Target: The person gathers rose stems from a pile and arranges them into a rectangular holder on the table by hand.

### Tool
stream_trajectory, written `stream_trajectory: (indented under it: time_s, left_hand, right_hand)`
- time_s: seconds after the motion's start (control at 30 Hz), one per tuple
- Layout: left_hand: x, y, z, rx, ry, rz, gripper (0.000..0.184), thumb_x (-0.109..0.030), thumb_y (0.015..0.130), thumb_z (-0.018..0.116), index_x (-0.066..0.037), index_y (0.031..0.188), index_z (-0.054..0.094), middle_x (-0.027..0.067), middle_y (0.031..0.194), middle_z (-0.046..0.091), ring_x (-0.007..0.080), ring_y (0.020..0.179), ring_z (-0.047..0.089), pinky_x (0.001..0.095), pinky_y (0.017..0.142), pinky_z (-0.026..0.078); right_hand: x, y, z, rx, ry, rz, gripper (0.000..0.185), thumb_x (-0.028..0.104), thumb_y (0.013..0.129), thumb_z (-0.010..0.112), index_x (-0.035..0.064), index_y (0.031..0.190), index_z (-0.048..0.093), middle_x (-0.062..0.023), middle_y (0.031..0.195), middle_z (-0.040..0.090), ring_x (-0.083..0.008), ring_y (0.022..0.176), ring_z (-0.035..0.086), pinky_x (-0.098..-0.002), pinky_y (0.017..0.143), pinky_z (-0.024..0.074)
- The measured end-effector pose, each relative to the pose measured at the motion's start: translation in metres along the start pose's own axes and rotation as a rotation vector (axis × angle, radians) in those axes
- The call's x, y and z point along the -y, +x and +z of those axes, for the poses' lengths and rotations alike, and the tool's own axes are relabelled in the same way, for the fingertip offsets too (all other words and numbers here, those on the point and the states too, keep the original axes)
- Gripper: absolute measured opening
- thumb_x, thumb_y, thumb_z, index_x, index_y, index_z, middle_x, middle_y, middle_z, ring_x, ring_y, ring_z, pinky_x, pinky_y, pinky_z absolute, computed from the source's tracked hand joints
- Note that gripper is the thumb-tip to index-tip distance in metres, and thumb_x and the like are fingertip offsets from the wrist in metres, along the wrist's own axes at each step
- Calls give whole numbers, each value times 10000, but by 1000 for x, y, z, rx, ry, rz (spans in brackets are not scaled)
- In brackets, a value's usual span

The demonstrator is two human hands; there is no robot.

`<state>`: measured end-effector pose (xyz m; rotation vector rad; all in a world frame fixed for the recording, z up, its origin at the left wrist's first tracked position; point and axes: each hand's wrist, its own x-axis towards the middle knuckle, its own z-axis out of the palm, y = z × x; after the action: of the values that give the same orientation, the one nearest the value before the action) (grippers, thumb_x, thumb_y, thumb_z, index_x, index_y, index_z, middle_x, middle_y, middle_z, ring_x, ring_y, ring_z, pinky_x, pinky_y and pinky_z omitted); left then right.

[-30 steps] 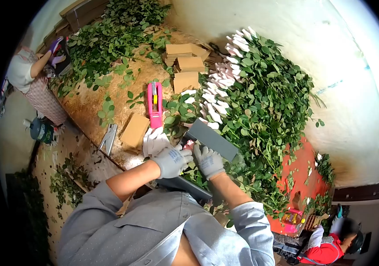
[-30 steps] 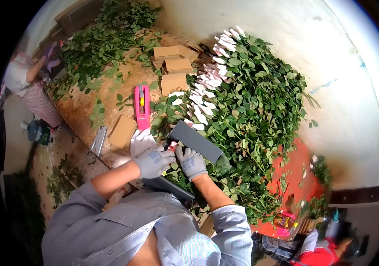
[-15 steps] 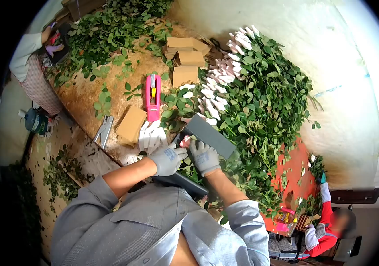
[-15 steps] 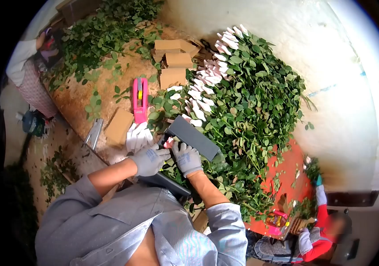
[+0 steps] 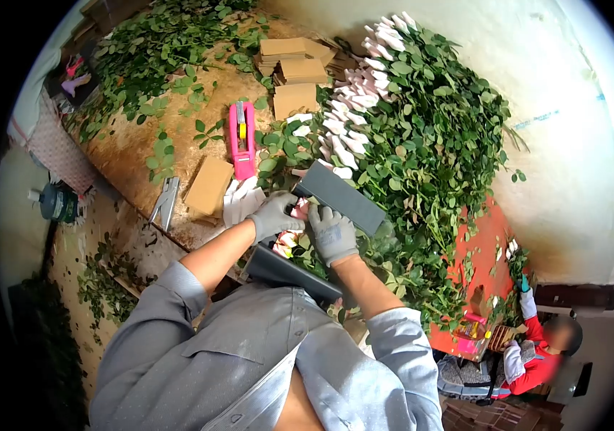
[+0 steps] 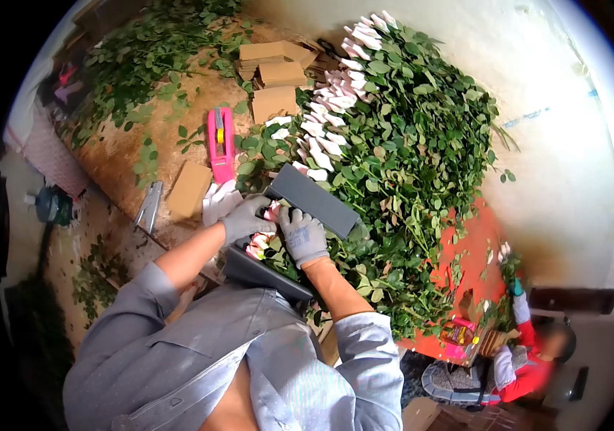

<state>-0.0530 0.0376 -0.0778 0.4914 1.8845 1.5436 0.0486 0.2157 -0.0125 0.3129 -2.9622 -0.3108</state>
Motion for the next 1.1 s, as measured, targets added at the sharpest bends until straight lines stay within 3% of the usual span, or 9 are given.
stream_trajectory:
  time_s: [0.07,0.1,0.27,0.47,0.5,0.7,0.9,1.0,1.1]
  left_hand:
    - [-9,-3,4,-5,381,68,691,-329,704,882,28,1242,637,236,1242,642,361,1157,626,399,998,495]
    - [-5,-3,8,-29,294,65,513,-82,757,823,11,1218,617,93,1115,680,156,1027,622,303,886,527]
    - [1,5,8,8,244,22,354,-47,787,786,-21,1123,677,44,1018,704,113,921,623,299,843,532]
    - [-15,-1,3,125,90,-50,268,-85,776,787,4,1015,706,73,1013,658,180,926,634,324,851,517]
    - [-27,-5,4,107,118,-38,261,-93,772,792,14,994,706,87,1028,643,196,943,629,332,861,510]
    - [-38,-9,6,84,182,-4,252,-107,776,793,27,974,714,98,1029,604,218,953,611,338,867,495]
    - [-11,-8,-2,114,154,42,433,-179,876,791,18,1231,641,67,1147,656,146,1054,605,311,915,510]
    - [-44,-31,-5,-74,338,97,495,-262,899,755,42,1270,630,216,1261,651,326,1143,650,387,1011,495]
    - [-68,-47,-15,-46,534,122,421,-234,917,696,22,1248,647,206,1238,665,336,1126,653,420,1007,495]
  right_hand:
    - [0,0,4,-42,47,0,284,189,919,579,123,1194,594,-72,878,604,-245,733,660,-405,594,532]
    - [-1,0,3,-61,34,-7,252,200,926,578,130,1168,594,-68,890,602,-245,742,658,-400,587,531]
    - [1,-1,-5,-10,89,53,224,213,919,590,122,1124,602,-81,925,602,-252,763,654,-400,581,538]
    - [0,0,-11,75,125,54,366,259,886,637,120,1221,595,-82,935,596,-255,803,666,-402,627,547]
    - [0,-1,-11,-29,135,34,238,194,914,583,91,1127,612,-82,912,610,-254,721,662,-405,573,540]
    - [4,-1,-8,92,121,56,288,199,932,576,108,1200,628,-86,954,637,-265,770,691,-400,608,557]
    - [6,-3,-11,83,267,167,235,199,938,573,131,1150,649,-100,1013,659,-290,884,709,-433,700,577]
    - [6,-11,-16,46,343,216,232,179,937,570,111,1151,628,-110,1028,654,-299,931,698,-425,743,577]
    - [7,-19,-30,50,408,271,254,153,929,567,99,1172,618,-118,1053,644,-301,993,668,-420,811,558]
